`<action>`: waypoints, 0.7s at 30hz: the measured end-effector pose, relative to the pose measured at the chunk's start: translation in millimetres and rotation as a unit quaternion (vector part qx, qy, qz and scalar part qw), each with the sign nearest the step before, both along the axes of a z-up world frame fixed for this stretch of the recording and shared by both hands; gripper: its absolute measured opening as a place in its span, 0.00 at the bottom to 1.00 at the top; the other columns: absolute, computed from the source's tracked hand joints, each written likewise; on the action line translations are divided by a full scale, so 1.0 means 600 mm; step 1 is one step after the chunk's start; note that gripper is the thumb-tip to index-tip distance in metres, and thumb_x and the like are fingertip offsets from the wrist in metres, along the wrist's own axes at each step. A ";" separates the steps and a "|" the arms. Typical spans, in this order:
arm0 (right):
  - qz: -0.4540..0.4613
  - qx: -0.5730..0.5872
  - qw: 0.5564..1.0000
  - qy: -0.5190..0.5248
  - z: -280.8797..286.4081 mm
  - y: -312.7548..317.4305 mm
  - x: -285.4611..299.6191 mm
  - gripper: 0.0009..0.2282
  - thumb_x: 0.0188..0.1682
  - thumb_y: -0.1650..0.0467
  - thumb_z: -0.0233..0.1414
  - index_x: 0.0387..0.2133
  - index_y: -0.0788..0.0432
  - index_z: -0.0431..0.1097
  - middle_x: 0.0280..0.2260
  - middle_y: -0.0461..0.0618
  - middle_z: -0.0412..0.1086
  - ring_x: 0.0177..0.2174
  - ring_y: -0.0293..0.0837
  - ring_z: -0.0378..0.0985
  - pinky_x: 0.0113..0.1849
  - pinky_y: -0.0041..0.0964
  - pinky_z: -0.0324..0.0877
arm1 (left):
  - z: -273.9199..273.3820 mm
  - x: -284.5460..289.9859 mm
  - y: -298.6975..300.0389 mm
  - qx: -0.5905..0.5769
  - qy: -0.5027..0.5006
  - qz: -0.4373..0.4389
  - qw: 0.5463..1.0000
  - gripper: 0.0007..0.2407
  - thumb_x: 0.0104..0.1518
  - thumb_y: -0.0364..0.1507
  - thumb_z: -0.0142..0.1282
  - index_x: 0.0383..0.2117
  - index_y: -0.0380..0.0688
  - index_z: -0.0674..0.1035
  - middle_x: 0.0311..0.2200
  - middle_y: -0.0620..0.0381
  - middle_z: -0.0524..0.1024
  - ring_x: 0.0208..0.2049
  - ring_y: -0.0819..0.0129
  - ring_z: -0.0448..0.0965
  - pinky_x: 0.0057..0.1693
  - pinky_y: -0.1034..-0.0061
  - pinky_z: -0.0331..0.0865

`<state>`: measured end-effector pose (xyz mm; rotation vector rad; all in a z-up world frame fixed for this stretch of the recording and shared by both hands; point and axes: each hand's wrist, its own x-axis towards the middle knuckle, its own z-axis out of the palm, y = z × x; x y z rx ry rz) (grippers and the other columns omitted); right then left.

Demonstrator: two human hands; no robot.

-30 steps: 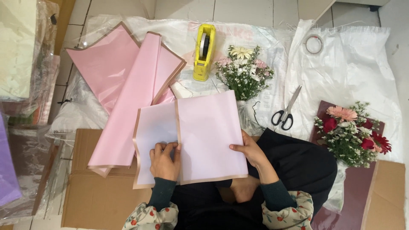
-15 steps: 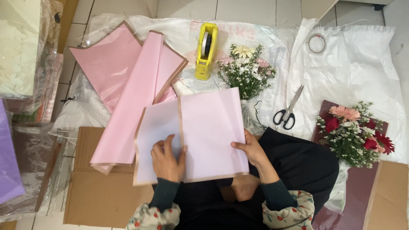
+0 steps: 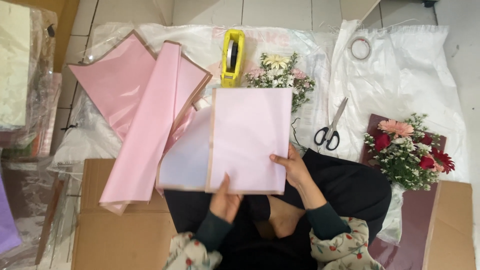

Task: Folding and cutting pink wrapping paper to prepare it for a flower bouquet.

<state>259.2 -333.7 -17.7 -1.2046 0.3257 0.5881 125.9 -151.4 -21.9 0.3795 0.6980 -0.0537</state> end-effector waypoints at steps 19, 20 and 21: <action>-0.045 -0.181 0.974 -0.129 -0.051 -0.133 0.167 0.15 0.52 0.68 0.57 0.49 0.63 0.70 0.36 0.60 0.75 0.36 0.54 0.81 0.35 0.51 0.79 | -0.147 0.268 -0.027 0.329 0.074 -0.183 0.924 0.29 0.64 0.43 0.57 0.65 0.36 0.64 0.56 0.37 0.71 0.52 0.46 0.79 0.52 0.62 0.81; -0.012 -0.261 0.957 -0.125 -0.084 -0.162 0.180 0.18 0.58 0.62 0.53 0.51 0.67 0.70 0.37 0.70 0.75 0.37 0.62 0.81 0.35 0.57 0.78 | -0.161 0.272 -0.023 0.326 0.094 -0.154 0.928 0.28 0.66 0.41 0.53 0.65 0.32 0.63 0.57 0.34 0.69 0.53 0.42 0.77 0.53 0.58 0.81; -0.012 -0.261 0.957 -0.124 -0.128 -0.204 0.184 0.18 0.58 0.62 0.53 0.51 0.67 0.70 0.37 0.70 0.75 0.37 0.62 0.81 0.35 0.57 0.78 | -0.159 0.276 -0.022 0.326 0.094 -0.155 0.928 0.28 0.66 0.41 0.53 0.65 0.32 0.63 0.57 0.34 0.69 0.53 0.42 0.77 0.53 0.58 0.81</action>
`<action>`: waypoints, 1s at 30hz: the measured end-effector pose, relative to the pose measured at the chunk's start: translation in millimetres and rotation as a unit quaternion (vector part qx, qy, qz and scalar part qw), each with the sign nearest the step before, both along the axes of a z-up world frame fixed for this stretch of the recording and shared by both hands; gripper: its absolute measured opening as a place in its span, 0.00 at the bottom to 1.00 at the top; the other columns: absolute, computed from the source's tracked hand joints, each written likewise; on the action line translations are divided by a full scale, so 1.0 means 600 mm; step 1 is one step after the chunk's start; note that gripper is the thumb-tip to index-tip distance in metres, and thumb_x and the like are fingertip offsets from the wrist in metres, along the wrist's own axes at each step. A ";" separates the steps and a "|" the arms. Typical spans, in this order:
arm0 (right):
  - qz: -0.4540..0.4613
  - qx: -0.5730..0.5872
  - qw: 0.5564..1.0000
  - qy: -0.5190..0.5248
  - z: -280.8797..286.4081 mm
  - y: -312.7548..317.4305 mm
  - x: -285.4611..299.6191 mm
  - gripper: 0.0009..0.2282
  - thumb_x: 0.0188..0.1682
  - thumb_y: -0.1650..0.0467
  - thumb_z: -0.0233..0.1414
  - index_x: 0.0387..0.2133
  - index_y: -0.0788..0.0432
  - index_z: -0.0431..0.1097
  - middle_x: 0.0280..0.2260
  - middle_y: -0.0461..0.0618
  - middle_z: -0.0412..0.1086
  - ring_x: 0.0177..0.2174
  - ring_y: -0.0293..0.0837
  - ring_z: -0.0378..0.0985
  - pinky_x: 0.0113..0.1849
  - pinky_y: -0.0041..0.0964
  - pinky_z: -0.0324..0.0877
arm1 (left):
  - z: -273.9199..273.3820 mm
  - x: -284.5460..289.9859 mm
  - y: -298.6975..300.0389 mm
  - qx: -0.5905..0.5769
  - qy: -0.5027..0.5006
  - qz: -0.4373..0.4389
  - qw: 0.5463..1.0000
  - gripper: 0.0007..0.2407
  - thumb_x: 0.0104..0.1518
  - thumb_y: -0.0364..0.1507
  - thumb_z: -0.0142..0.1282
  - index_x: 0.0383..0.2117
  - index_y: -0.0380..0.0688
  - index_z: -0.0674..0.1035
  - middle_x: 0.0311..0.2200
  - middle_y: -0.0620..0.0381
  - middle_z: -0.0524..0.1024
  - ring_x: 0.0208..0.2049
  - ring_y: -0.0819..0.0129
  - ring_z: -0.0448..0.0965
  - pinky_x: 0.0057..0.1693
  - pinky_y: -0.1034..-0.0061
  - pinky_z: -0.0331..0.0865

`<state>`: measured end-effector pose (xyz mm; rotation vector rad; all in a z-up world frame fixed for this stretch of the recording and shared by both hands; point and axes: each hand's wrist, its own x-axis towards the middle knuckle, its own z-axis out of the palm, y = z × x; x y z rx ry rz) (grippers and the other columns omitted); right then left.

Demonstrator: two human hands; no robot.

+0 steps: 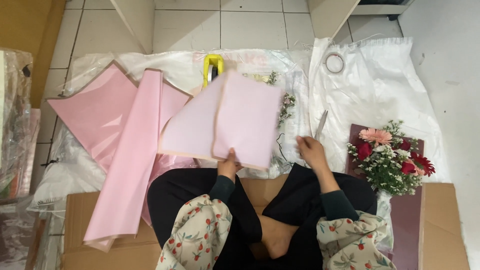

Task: Folding and cutting pink wrapping paper to prepare it for a flower bouquet.

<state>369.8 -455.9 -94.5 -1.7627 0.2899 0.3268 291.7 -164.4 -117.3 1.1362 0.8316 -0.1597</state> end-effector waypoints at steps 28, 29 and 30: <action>-0.113 0.378 0.907 0.149 0.109 0.036 -0.117 0.08 0.41 0.81 0.48 0.35 0.66 0.66 0.31 0.58 0.71 0.32 0.51 0.80 0.28 0.32 0.77 | -0.128 0.023 0.029 -0.194 -0.081 0.167 0.963 0.20 0.68 0.42 0.48 0.58 0.42 0.67 0.45 0.44 0.76 0.46 0.47 0.82 0.51 0.60 0.83; -0.038 0.402 0.904 0.142 0.170 0.066 -0.151 0.08 0.36 0.80 0.53 0.30 0.66 0.69 0.27 0.62 0.72 0.26 0.52 0.80 0.23 0.36 0.77 | -0.124 0.024 0.028 -0.199 -0.083 0.162 0.963 0.20 0.68 0.42 0.48 0.58 0.42 0.67 0.46 0.43 0.76 0.47 0.47 0.81 0.52 0.60 0.82; -0.038 0.400 0.904 0.143 0.128 0.057 -0.206 0.08 0.36 0.80 0.53 0.30 0.66 0.69 0.27 0.62 0.72 0.26 0.52 0.80 0.23 0.36 0.77 | -0.097 0.023 0.026 -0.200 -0.082 0.162 0.963 0.20 0.68 0.42 0.48 0.58 0.42 0.67 0.46 0.43 0.76 0.47 0.47 0.81 0.52 0.60 0.82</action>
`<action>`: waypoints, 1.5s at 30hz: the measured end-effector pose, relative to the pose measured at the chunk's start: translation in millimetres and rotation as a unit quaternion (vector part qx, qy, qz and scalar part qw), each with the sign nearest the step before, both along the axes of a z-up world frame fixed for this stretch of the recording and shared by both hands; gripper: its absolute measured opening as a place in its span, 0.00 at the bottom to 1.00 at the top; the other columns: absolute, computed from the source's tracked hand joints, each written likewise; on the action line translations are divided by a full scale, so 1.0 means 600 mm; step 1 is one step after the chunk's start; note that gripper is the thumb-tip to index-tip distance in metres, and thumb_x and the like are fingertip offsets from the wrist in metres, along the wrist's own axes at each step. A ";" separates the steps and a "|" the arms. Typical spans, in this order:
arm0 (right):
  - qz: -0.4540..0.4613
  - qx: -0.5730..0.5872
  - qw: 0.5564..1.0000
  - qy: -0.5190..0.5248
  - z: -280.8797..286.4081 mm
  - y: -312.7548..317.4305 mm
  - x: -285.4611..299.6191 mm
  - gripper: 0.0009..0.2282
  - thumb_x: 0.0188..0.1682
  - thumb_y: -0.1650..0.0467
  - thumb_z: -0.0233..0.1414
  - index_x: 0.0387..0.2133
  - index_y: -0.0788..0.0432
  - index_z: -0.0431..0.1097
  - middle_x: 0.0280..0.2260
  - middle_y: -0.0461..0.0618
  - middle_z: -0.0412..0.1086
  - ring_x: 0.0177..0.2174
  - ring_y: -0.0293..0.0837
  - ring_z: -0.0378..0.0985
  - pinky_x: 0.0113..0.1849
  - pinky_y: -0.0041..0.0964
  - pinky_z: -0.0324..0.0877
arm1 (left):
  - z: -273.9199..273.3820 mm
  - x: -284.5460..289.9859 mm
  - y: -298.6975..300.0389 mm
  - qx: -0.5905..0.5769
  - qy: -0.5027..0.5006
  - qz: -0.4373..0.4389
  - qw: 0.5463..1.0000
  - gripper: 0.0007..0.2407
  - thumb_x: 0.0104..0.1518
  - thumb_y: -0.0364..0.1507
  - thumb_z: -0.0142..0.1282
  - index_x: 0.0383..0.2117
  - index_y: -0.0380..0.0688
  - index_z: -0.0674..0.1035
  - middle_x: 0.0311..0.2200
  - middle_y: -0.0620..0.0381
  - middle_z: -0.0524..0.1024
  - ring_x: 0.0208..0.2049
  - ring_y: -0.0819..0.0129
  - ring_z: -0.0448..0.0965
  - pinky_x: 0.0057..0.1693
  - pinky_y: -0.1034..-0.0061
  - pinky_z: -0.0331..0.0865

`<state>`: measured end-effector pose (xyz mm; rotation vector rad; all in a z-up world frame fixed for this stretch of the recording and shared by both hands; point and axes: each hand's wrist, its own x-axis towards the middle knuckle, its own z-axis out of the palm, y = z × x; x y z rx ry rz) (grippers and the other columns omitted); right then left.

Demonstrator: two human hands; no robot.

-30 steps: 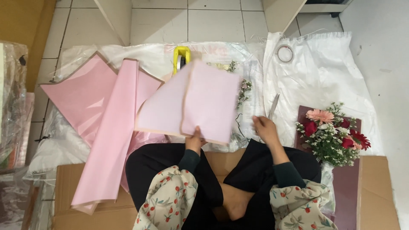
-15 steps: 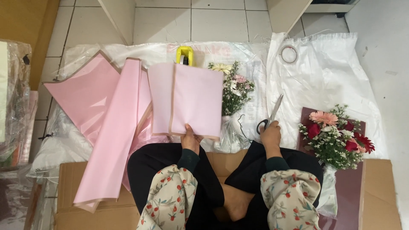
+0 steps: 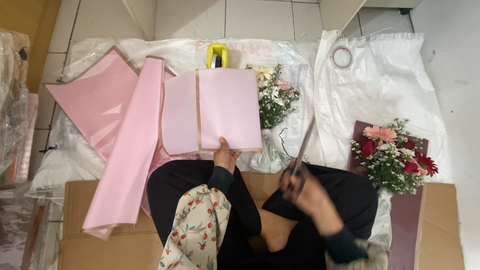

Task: Folding and cutting pink wrapping paper to prepare it for a flower bouquet.

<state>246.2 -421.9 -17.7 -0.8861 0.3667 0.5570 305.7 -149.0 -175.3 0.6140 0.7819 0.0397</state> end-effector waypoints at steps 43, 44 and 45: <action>0.121 0.051 0.987 -0.094 -0.047 0.157 -0.049 0.35 0.42 0.37 0.32 0.39 0.55 0.61 0.24 0.48 0.58 0.22 0.38 0.61 0.18 0.28 0.45 | -0.005 -0.007 -0.018 -0.002 0.021 0.033 0.999 0.29 0.54 0.46 0.58 0.57 0.36 0.72 0.44 0.45 0.80 0.31 0.55 0.82 0.40 0.58 0.82; 0.160 0.034 0.982 -0.094 -0.050 0.156 -0.038 0.38 0.38 0.34 0.31 0.26 0.57 0.61 0.23 0.47 0.58 0.22 0.37 0.60 0.20 0.29 0.43 | -0.007 -0.005 -0.020 0.002 0.014 0.028 1.000 0.30 0.54 0.46 0.58 0.57 0.34 0.71 0.43 0.44 0.80 0.28 0.56 0.82 0.38 0.61 0.83; 0.153 0.032 0.983 -0.093 -0.042 0.162 -0.036 0.38 0.38 0.34 0.31 0.26 0.57 0.61 0.23 0.47 0.58 0.22 0.37 0.60 0.20 0.29 0.43 | -0.011 -0.008 -0.018 0.000 0.016 0.021 1.000 0.30 0.54 0.46 0.58 0.57 0.34 0.71 0.43 0.44 0.80 0.28 0.56 0.82 0.38 0.61 0.83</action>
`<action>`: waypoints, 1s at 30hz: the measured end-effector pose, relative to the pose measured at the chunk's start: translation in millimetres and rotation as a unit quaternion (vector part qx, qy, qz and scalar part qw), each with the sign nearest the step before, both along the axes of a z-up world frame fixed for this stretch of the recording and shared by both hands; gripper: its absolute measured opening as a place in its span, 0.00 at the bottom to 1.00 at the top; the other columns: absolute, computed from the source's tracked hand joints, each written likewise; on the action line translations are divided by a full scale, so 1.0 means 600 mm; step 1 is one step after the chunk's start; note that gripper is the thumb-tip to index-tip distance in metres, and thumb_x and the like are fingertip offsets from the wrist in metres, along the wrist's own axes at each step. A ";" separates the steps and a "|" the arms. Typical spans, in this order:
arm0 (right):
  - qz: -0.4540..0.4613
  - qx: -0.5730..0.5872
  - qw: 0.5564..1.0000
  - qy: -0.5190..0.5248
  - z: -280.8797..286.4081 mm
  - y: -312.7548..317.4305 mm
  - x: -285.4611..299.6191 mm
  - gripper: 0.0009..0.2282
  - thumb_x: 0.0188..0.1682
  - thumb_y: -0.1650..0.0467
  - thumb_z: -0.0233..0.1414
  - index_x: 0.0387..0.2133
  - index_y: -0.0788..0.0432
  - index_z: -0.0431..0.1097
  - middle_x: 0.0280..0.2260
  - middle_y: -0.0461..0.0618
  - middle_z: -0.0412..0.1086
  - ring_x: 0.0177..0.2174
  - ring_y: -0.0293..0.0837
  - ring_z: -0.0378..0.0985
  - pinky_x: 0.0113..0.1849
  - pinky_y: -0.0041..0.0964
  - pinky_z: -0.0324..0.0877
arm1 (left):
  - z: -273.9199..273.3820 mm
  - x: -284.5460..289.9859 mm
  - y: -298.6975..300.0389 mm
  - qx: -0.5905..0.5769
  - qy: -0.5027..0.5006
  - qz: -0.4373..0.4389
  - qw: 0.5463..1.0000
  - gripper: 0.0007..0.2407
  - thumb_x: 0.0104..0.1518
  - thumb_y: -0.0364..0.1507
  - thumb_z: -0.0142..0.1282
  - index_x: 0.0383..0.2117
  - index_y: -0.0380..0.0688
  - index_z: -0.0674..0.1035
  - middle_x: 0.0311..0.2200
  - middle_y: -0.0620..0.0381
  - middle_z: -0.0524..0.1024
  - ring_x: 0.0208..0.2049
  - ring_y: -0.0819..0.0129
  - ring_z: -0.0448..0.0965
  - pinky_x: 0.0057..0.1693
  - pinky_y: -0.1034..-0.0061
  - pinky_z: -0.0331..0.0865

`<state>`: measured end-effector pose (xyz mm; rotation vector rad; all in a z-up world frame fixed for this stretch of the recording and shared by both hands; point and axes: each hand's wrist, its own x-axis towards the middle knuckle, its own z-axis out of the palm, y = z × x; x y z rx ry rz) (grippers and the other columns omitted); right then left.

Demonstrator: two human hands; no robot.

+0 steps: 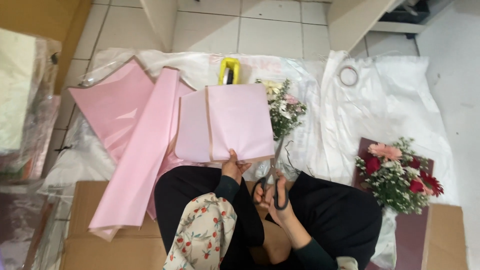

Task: Folding and cutting pink wrapping paper to prepare it for a flower bouquet.

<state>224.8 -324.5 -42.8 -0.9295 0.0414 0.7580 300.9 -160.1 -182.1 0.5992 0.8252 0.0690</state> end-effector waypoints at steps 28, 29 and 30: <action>-0.219 -0.058 0.973 -0.046 0.003 0.039 0.086 0.27 0.51 0.42 0.37 0.54 0.41 0.44 0.20 0.48 0.57 0.14 0.42 0.66 0.15 0.22 0.52 | 0.064 -0.040 -0.007 0.020 0.053 -0.098 0.994 0.23 0.65 0.42 0.53 0.53 0.32 0.69 0.33 0.44 0.73 0.30 0.53 0.81 0.40 0.66 0.86; -0.217 -0.063 0.973 -0.045 0.007 0.043 0.092 0.28 0.51 0.42 0.37 0.54 0.43 0.44 0.20 0.48 0.57 0.15 0.42 0.66 0.15 0.23 0.52 | 0.062 -0.041 -0.009 0.017 0.052 -0.099 0.994 0.22 0.65 0.42 0.52 0.52 0.32 0.69 0.34 0.42 0.73 0.30 0.53 0.81 0.39 0.67 0.86; -0.213 -0.061 0.974 -0.046 -0.003 0.042 0.096 0.28 0.51 0.42 0.37 0.54 0.43 0.44 0.20 0.48 0.57 0.15 0.42 0.66 0.15 0.23 0.52 | 0.060 -0.040 -0.008 0.018 0.051 -0.094 0.994 0.22 0.65 0.42 0.52 0.52 0.32 0.69 0.34 0.42 0.73 0.30 0.53 0.81 0.39 0.67 0.86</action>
